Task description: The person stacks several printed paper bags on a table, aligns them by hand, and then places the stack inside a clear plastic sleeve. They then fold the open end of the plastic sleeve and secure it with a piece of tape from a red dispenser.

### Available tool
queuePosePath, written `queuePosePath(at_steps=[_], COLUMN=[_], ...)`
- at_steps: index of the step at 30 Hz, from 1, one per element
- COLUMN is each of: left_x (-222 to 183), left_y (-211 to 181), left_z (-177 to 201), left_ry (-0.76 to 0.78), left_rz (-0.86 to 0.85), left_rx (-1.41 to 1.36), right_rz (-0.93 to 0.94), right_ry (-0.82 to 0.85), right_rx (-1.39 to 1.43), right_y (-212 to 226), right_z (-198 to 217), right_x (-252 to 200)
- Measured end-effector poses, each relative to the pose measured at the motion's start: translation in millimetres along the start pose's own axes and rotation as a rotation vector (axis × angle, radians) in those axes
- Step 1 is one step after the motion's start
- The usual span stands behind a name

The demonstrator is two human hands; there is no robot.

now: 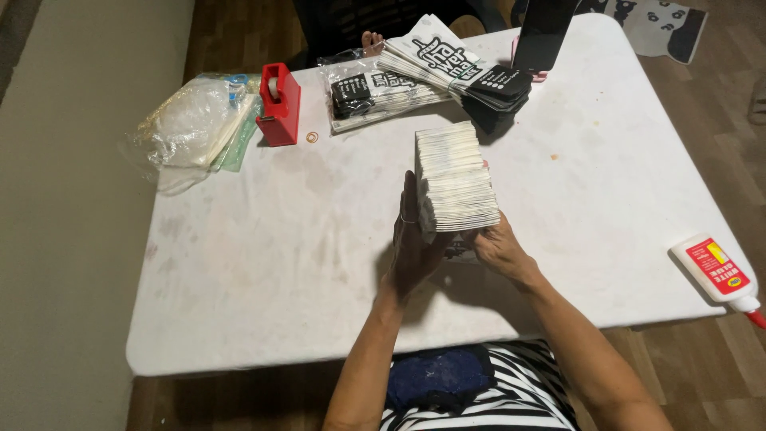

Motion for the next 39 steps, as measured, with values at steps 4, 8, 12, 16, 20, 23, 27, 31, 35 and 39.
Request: queuePosePath(at_steps=[4, 8, 12, 16, 20, 23, 27, 31, 35, 39], left_x=[-23.9, -3.9, -14.0, -28.9, -42.0, -41.4, -40.8, -10.2, -30.9, -41.8], left_y=[17.0, -27.6, -5.0, 8.9, 17.7, -5.8, -26.8, -49.1, -21.6, 4.5], left_z=[-8.1, -1.5, 4.9, 2.9, 13.7, 29.4, 72.8, 103.9, 100.1, 94.1], left_ry=[-0.026, -0.068, 0.004, -0.026, -0.145, -0.228, -0.353, -0.243, -0.451, -0.49], left_rz=[0.16, 0.247, 0.212, 0.214, 0.171, 0.279, 0.423, 0.309, 0.703, 0.882], left_rx=[-0.127, -0.131, -0.2, -0.192, -0.186, -0.113, -0.005, 0.07, -0.583, -0.476], right_rz=[0.043, 0.054, 0.07, 0.11, 0.148, -0.122, -0.124, -0.341, -0.719, -0.875], right_ry=[0.002, 0.012, 0.014, 0.006, -0.001, 0.22, 0.225, 0.439, 0.756, 0.863], right_rx=[-0.056, -0.116, -0.157, -0.228, -0.305, -0.246, -0.255, -0.277, -0.382, -0.421], right_y=[4.4, 6.8, 14.0, 21.7, 30.2, 57.3, 73.1, 74.3, 87.5, 60.5], right_z=[1.3, -3.6, -10.0, -12.8, -11.3, -1.7, 0.4, 21.2, 40.8, 44.3], right_x=[7.2, -1.9, -12.4, -10.8, -3.3, 15.0, 11.7, 26.8, 53.8, 76.4])
Point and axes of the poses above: each hand's wrist, its own x-axis towards the middle knuckle, its own z-axis out of the back of the hand, y = z × x, the point moved 6 cm from there along x, towards the middle knuckle, and after that the axes turned 7 degrees about -x, right-handed, at the moved point
